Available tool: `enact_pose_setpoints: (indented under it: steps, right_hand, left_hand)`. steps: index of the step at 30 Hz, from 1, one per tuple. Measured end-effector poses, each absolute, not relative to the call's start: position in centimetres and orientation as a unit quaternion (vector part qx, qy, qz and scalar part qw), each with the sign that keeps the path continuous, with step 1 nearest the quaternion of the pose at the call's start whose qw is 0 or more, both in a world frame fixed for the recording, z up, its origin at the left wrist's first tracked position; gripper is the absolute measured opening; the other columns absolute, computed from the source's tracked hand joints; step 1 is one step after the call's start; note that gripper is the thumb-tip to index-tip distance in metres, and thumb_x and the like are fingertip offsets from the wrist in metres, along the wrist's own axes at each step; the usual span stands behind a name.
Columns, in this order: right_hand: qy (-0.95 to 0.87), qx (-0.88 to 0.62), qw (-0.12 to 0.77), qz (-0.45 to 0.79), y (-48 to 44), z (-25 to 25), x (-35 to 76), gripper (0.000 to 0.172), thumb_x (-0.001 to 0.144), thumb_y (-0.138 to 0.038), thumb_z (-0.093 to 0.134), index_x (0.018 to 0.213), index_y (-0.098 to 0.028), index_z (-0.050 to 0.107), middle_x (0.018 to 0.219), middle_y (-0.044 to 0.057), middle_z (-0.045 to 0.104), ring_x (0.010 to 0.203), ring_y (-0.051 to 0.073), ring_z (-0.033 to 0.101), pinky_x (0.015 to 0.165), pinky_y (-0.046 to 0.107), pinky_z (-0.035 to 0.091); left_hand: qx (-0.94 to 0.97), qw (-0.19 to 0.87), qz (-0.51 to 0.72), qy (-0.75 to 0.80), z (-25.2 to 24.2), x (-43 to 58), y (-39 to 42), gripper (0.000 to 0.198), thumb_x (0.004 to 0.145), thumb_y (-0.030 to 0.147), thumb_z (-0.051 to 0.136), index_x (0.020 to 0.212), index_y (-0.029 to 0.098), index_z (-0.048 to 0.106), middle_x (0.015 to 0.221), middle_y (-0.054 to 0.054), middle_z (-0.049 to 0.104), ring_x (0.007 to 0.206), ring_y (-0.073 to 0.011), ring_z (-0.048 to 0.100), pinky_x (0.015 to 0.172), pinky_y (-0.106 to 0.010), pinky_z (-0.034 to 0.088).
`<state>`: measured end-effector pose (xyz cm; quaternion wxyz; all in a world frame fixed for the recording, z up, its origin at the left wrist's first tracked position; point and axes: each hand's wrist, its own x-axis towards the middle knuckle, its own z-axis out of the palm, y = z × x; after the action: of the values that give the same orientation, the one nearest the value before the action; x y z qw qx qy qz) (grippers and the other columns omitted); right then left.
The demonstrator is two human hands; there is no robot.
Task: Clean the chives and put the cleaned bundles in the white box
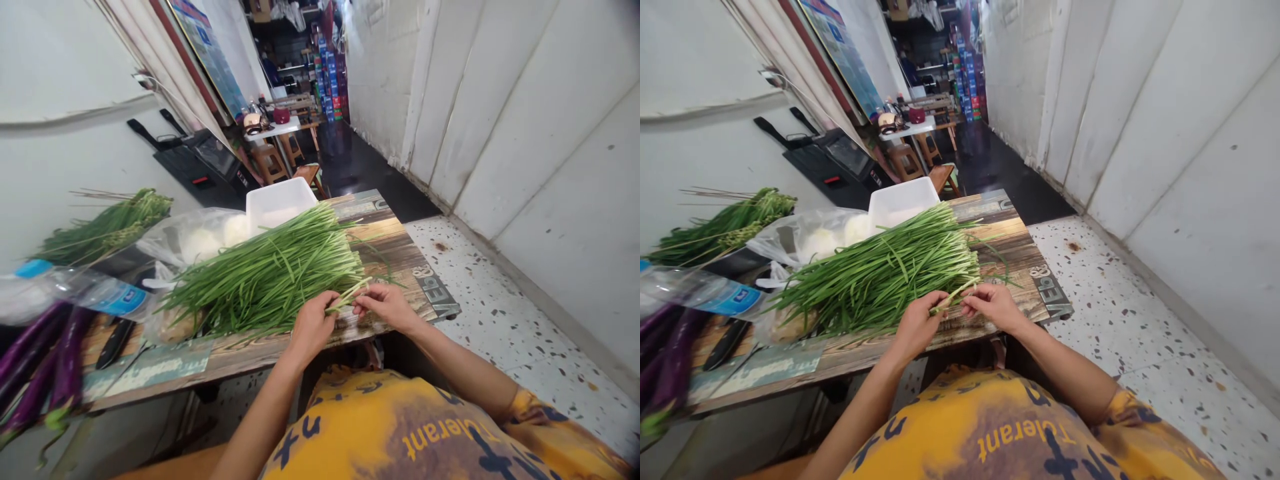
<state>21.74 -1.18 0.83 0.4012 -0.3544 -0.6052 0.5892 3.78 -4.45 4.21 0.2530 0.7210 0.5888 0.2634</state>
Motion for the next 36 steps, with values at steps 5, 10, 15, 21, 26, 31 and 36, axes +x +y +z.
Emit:
enact_pose_setpoints:
  steps: [5,10,15,21,26,31,36]
  right_hand:
    - [-0.828,-0.393,0.359,0.176,-1.2,0.3,21.8,0.024,0.087,-0.026,0.048,0.071,-0.015,0.061,0.066,0.006,0.063,0.063,0.015,0.056,0.06,0.027,0.042]
    - [-0.882,-0.394,0.257,-0.012,-0.9,-0.5,21.8,0.022,0.089,-0.017,0.041,0.079,-0.013,0.06,0.073,0.01,0.061,0.067,0.017,0.055,0.06,0.027,0.038]
    - [-0.838,-0.536,0.103,-0.009,1.6,0.1,24.7,0.021,0.089,-0.024,0.045,0.092,-0.012,0.062,0.081,0.012,0.065,0.07,0.019,0.06,0.061,0.027,0.038]
    - [-0.901,-0.401,0.164,-0.026,0.5,4.0,24.9,0.045,0.088,-0.035,0.049,0.127,-0.012,0.048,0.124,0.018,0.053,0.104,0.026,0.054,0.082,0.036,0.041]
    - [-0.904,-0.318,0.253,0.135,0.1,3.9,23.2,0.027,0.091,-0.028,0.045,0.081,-0.016,0.067,0.075,0.007,0.065,0.077,0.018,0.056,0.074,0.031,0.041]
    - [-0.629,-0.386,0.415,0.532,0.1,2.1,21.3,0.029,0.079,-0.044,0.058,0.074,-0.017,0.068,0.067,0.002,0.065,0.063,0.013,0.055,0.061,0.025,0.043]
    - [-0.429,-0.395,0.488,0.649,0.6,1.1,20.8,0.033,0.063,-0.046,0.071,0.072,-0.015,0.067,0.073,0.004,0.065,0.065,0.012,0.054,0.061,0.025,0.042]
  left_hand:
    - [0.749,0.232,0.217,0.581,4.2,3.7,-4.3,0.019,0.077,0.011,0.047,0.082,0.019,0.063,0.077,-0.001,0.066,0.073,-0.0146,0.058,0.067,-0.023,0.039]
    - [0.758,0.206,0.179,0.592,4.1,3.8,-4.0,0.021,0.074,0.006,0.048,0.081,0.019,0.064,0.08,-0.003,0.068,0.076,-0.0172,0.06,0.068,-0.024,0.039]
    - [0.755,0.192,0.166,0.604,4.1,3.0,-4.2,0.02,0.075,0.009,0.05,0.084,0.019,0.065,0.084,-0.004,0.069,0.081,-0.0191,0.061,0.07,-0.026,0.041]
    - [0.76,0.183,0.178,0.597,4.1,3.5,-4.5,0.023,0.076,0.01,0.05,0.086,0.019,0.068,0.088,-0.006,0.07,0.085,-0.0199,0.062,0.076,-0.027,0.043]
    - [0.758,0.225,0.224,0.57,4.5,3.0,-4.5,0.028,0.075,0.007,0.05,0.09,0.021,0.069,0.089,-0.003,0.071,0.083,-0.0173,0.062,0.075,-0.026,0.044]
    - [0.759,0.23,0.284,0.539,4.6,2.9,-4.4,0.026,0.081,0.014,0.049,0.096,0.021,0.07,0.085,-0.003,0.071,0.078,-0.0152,0.062,0.073,-0.024,0.046]
    - [0.766,0.176,0.277,0.553,4.3,3.1,-4.8,0.024,0.083,0.014,0.049,0.094,0.02,0.069,0.087,-0.005,0.07,0.082,-0.0167,0.062,0.074,-0.026,0.045]
